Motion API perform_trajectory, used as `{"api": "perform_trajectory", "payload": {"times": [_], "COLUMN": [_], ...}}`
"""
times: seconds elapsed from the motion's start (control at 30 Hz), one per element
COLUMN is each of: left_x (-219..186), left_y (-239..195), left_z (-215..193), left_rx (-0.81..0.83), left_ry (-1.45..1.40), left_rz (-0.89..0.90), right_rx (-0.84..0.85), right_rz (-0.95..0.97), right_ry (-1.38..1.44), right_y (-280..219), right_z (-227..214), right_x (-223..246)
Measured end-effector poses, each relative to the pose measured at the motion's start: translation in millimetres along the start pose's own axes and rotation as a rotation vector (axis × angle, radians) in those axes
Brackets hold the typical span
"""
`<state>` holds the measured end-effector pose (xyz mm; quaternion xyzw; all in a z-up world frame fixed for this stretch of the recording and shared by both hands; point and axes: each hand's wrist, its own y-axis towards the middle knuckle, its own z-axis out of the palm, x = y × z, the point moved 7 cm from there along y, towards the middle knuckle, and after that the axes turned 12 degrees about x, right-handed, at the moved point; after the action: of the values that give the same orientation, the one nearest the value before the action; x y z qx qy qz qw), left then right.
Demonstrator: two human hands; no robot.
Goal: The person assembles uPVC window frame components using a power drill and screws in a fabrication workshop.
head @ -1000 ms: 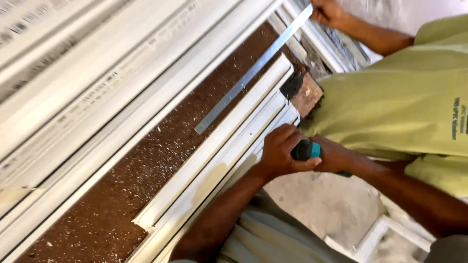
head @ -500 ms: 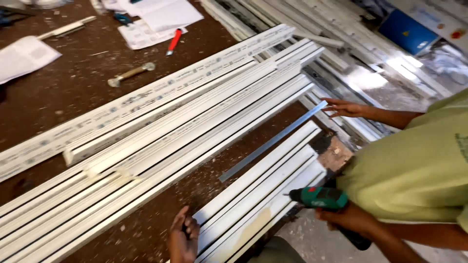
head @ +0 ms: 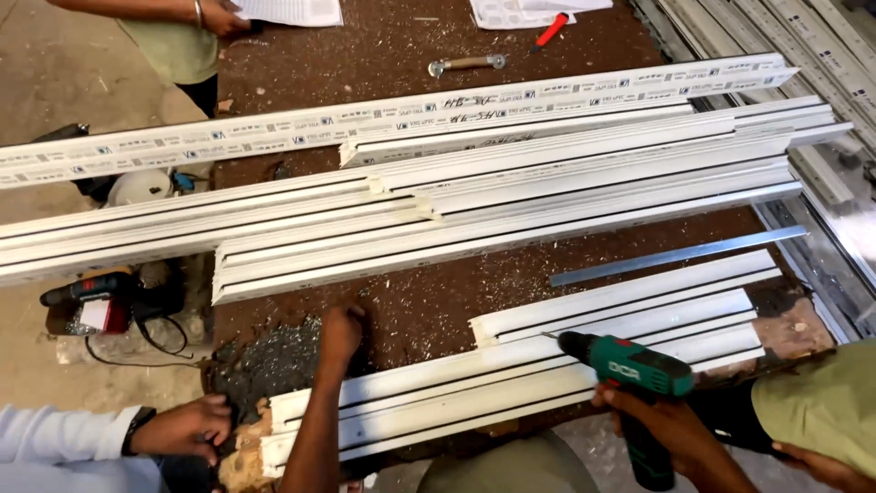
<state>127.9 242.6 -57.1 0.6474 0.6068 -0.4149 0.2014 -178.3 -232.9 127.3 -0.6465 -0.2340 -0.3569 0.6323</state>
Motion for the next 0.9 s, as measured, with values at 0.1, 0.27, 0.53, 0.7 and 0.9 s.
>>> {"api": "perform_trajectory", "payload": {"times": [0.1, 0.27, 0.53, 0.7, 0.9], "left_x": [23, -32, -56, -91, -147], "left_y": [18, -24, -65, -160, -229], "left_z": [-6, -29, -68, -93, 32], "left_rx": [-0.072, 0.054, -0.085, -0.392, 0.237], "left_ry": [0.243, 0.376, 0.565, 0.214, 0.091], "left_rz": [0.217, 0.234, 0.347, 0.471, 0.716], "right_rx": [0.097, 0.124, 0.21, 0.322, 0.355], "right_rz": [-0.08, -0.423, -0.931, -1.081, -1.045], "right_ry": [-0.328, -1.011, -1.58, -1.703, -1.602], "right_y": [19, 61, 189, 251, 246], "right_z": [66, 172, 291, 324, 307], "right_x": [5, 49, 87, 59, 68]}}
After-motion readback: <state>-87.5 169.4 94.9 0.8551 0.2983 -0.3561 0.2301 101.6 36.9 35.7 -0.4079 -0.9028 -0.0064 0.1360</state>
